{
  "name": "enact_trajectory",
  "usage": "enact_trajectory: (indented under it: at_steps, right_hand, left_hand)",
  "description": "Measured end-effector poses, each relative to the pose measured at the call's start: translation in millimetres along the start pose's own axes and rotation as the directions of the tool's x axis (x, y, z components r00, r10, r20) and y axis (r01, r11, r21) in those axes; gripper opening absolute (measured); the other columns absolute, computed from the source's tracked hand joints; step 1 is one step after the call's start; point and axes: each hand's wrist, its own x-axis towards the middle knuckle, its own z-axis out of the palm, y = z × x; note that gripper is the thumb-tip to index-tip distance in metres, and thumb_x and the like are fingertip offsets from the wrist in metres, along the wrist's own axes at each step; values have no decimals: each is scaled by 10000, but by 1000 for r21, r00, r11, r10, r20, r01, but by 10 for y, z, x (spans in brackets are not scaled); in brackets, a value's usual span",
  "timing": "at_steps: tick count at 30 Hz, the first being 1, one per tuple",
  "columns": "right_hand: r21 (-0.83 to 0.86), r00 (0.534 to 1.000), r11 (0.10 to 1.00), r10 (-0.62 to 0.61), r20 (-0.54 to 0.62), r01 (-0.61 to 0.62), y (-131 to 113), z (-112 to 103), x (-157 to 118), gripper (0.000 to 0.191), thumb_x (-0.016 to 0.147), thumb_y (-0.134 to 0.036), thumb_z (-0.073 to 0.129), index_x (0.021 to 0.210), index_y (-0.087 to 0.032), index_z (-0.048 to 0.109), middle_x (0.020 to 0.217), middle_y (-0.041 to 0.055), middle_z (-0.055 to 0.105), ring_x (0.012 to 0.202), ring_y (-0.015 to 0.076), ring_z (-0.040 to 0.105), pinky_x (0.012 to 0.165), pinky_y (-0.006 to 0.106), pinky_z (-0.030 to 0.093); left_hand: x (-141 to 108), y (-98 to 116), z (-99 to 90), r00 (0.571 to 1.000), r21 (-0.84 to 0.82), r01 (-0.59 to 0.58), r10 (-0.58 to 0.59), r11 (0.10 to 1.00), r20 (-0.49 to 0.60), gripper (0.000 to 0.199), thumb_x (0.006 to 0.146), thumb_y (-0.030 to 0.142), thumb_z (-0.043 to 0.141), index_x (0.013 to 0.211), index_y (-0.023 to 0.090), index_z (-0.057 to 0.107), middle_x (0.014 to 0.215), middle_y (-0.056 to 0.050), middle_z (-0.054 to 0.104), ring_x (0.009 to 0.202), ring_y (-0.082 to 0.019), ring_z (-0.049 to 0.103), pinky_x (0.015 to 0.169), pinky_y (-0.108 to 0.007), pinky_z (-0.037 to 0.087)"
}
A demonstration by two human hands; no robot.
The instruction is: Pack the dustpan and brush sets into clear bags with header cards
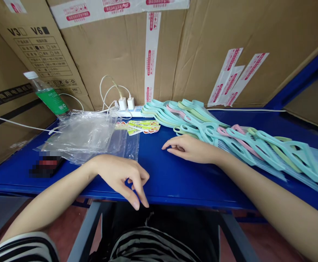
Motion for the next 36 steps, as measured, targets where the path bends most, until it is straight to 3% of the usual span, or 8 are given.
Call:
enact_trajectory:
  at_steps: [6,10,14,19,23,26,30,36]
  right_hand:
    - [-3,1000,1000,23,21,-23,-8,-8,0,333,906,-188,451,1089,-159,727,778,46,692,626,162,571,647,290,426]
    - [3,999,1000,20,29,-20,-13,-17,-1,334,906,-186,450,1095,-165,724,789,45,695,624,159,570,638,286,424]
    - [1,1000,1000,11,17,-11,-9,-18,-4,322,910,-195,452,1076,-170,727,772,39,689,612,153,560,626,280,420]
    - [4,1000,1000,6,3,-6,1,-10,-5,315,908,-193,451,1061,-169,725,762,40,682,614,156,556,638,283,412]
    - [-4,998,1000,-12,-58,12,19,-1,5,263,893,-175,452,929,-154,711,721,38,653,614,155,538,637,281,392]
    - [-21,997,1000,-9,-82,7,24,-3,7,199,886,-192,473,790,-188,647,653,6,595,590,146,502,617,271,366]
    - [-70,996,995,67,-67,-71,1,-11,-2,170,871,-197,493,705,-215,528,572,-29,501,550,140,451,586,266,325]
    - [-126,992,985,115,-56,-121,-52,-26,-2,401,960,-342,386,588,-231,285,542,-21,448,523,132,402,566,282,279]
  left_hand:
    - [165,-59,131,983,199,45,-7,979,-185,316,979,323,512,1232,260,690,785,-23,593,720,-133,571,648,-241,437]
    - [232,-53,223,993,346,4,38,938,-113,289,914,325,629,1188,293,716,776,-21,594,727,-149,563,713,-266,447]
    - [192,-32,221,994,172,-29,47,985,-102,152,882,273,673,974,263,794,715,-19,593,683,-135,566,666,-253,456]
    - [173,-103,195,958,16,-18,22,1000,-286,174,921,277,612,889,211,770,750,-26,627,683,-118,579,653,-236,458]
    - [199,-163,183,896,74,42,-5,996,-444,277,928,352,599,727,171,659,746,-1,582,652,-99,536,647,-223,430]
    - [213,-195,185,886,156,97,-14,983,-463,340,966,355,529,681,175,573,713,15,543,639,-102,525,631,-218,402]
    - [237,-239,215,868,317,210,-27,925,-496,294,1002,313,433,765,188,557,764,9,588,661,-116,552,611,-223,371]
    - [251,-241,215,820,440,341,-34,830,-572,464,1026,357,341,598,193,413,596,30,495,541,-117,491,544,-250,305]
